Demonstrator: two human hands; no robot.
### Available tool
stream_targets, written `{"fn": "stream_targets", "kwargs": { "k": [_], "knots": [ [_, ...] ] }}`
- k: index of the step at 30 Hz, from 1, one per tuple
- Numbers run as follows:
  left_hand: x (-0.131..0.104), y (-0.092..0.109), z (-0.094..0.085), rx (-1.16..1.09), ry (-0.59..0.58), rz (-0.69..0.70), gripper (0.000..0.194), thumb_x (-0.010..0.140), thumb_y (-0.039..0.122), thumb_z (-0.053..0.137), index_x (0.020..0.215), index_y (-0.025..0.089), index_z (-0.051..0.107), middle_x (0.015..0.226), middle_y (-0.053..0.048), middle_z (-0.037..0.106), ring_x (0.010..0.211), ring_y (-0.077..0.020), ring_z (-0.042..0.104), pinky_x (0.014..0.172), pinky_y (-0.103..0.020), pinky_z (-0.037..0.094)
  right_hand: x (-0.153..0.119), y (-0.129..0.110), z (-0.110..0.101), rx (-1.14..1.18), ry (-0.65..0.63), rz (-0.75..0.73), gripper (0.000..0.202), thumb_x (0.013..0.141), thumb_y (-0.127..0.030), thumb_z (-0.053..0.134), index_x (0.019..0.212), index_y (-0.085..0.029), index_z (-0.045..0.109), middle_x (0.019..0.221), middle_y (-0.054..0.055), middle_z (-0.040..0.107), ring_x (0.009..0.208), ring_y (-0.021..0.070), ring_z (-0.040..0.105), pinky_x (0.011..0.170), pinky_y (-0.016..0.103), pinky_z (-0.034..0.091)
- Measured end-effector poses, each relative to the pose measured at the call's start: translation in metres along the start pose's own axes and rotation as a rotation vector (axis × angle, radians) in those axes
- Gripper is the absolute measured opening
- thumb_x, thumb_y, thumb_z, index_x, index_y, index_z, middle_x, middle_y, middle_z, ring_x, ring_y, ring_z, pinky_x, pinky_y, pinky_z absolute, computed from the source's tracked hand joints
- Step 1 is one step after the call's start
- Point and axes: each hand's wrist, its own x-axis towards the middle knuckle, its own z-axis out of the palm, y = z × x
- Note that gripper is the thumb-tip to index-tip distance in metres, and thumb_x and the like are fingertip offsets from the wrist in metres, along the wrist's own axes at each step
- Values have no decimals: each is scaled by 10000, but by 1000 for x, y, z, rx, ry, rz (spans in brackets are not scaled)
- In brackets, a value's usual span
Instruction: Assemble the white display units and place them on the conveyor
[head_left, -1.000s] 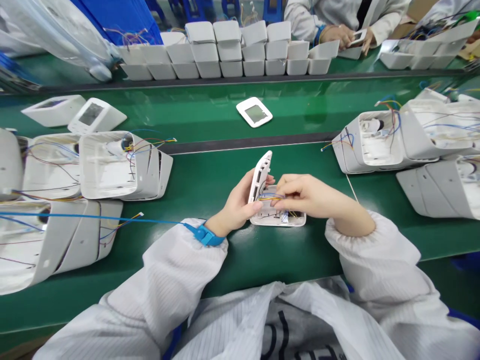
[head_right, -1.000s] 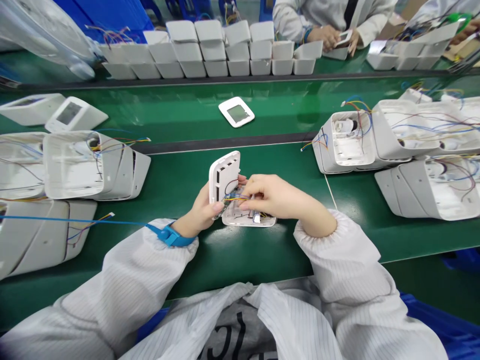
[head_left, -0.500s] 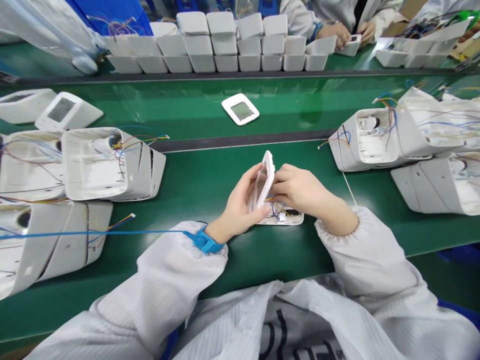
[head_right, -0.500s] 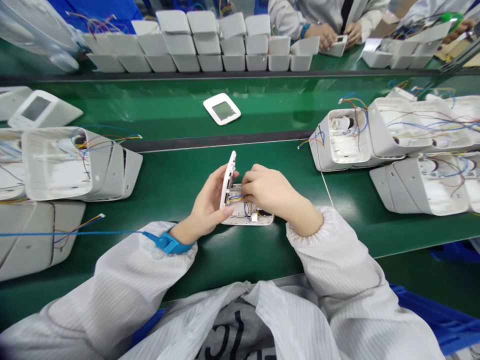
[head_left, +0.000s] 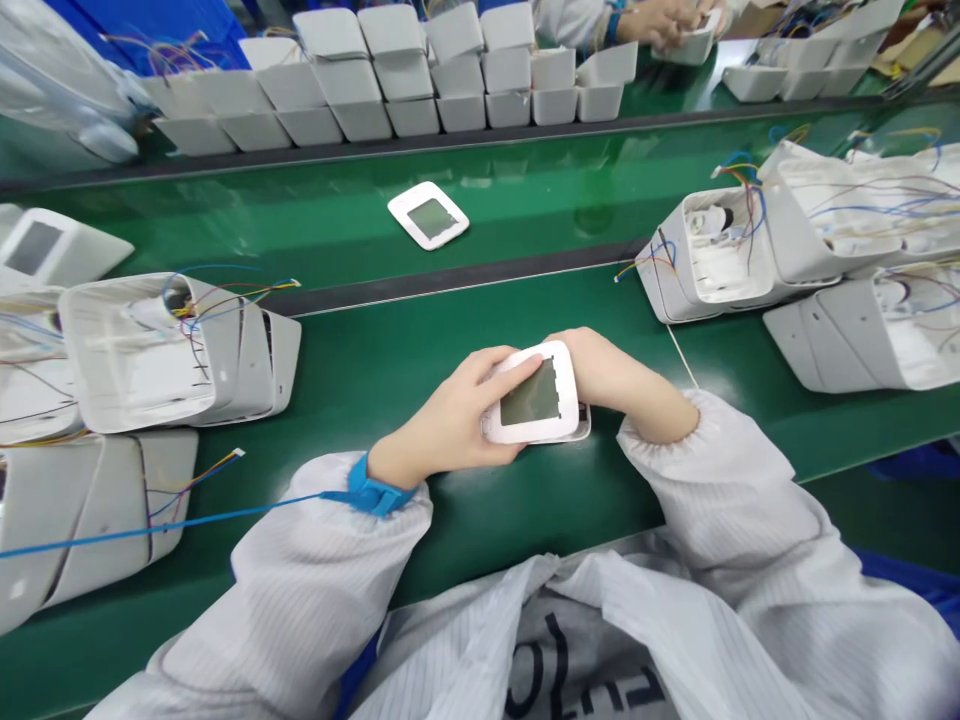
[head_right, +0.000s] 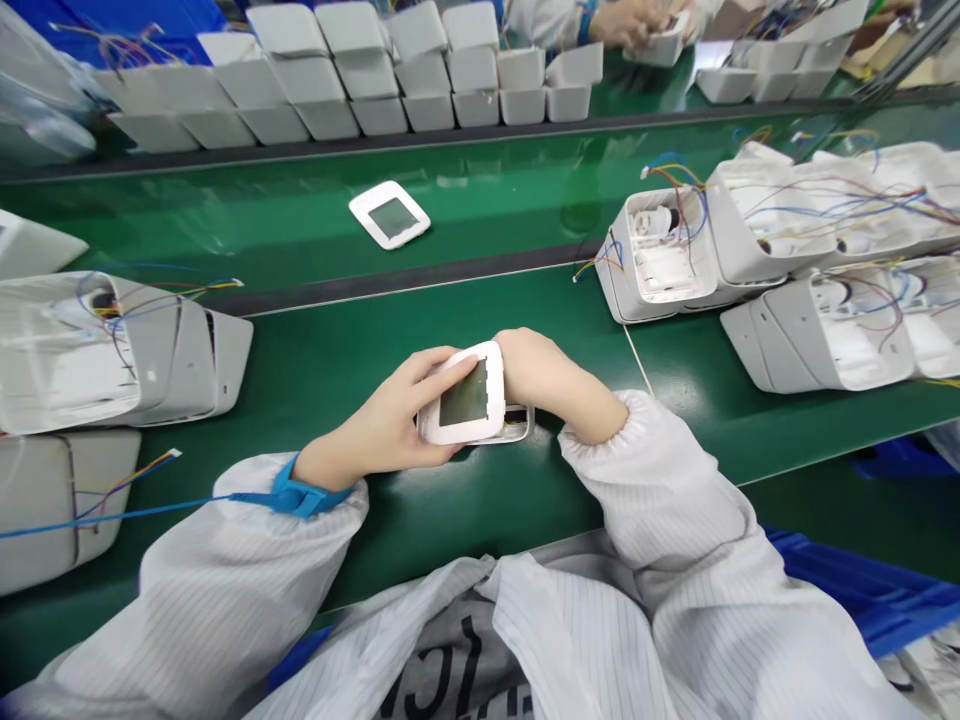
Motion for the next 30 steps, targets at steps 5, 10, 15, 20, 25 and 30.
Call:
{"fn": "stream_targets", "kwargs": {
  "k": [5, 10, 15, 20, 25, 30],
  "knots": [
    [3, -2, 0, 94, -96, 51, 821, 761, 376, 698, 1494, 248, 350, 1406, -171, 442, 1258, -347, 461, 1054, -519, 384, -6, 30, -26, 554, -114, -130, 154, 763, -271, 681, 869, -199, 766, 851, 0, 751, 779, 170, 664, 688, 269, 488],
    [2, -5, 4, 134, -176, -29, 940, 695, 621, 736, 1485, 266, 371, 1464, -203, 390, 1268, -419, 426, 1027, -594, 361, -1, 20, -13, 901, 214, 49, 254, 827, -376, 653, 962, -184, 751, 981, 62, 756, 902, 188, 691, 770, 295, 535],
    [0, 4, 16, 101, -88, -187, 1095, 622, 597, 794, 1510, 223, 275, 1364, -195, 461, 1193, -399, 464, 992, -578, 412, 8, -11, 15, 873, 273, -1, 274, 819, -424, 680, 908, -172, 737, 927, 57, 750, 860, 186, 683, 774, 310, 534],
    [-1, 11, 30, 187, 226, -160, 938, 709, 405, 752, 1496, 198, 285, 1301, -189, 484, 1198, -378, 484, 1017, -560, 412, 4, -13, 14, 736, 496, 119, 444, 892, -572, 546, 1116, -214, 682, 1089, 60, 716, 980, 205, 663, 840, 338, 506],
    [-2, 8, 19, 177, 323, -102, 873, 748, 509, 728, 1458, 139, 379, 1307, -202, 536, 1200, -375, 518, 1038, -547, 410, 1, -11, 12, 509, 479, 111, 502, 895, -655, 483, 910, -206, 704, 951, 46, 729, 899, 208, 659, 790, 323, 486],
    [-4, 2, 2, -199, 325, -331, 434, 958, 451, 475, 1276, 183, 598, 1114, -77, 718, 907, -210, 684, 804, -312, 524, 1, -12, 17, 450, 542, -74, 421, 898, -581, 524, 967, -205, 700, 977, 51, 731, 884, 205, 663, 815, 338, 500]
  ]
}}
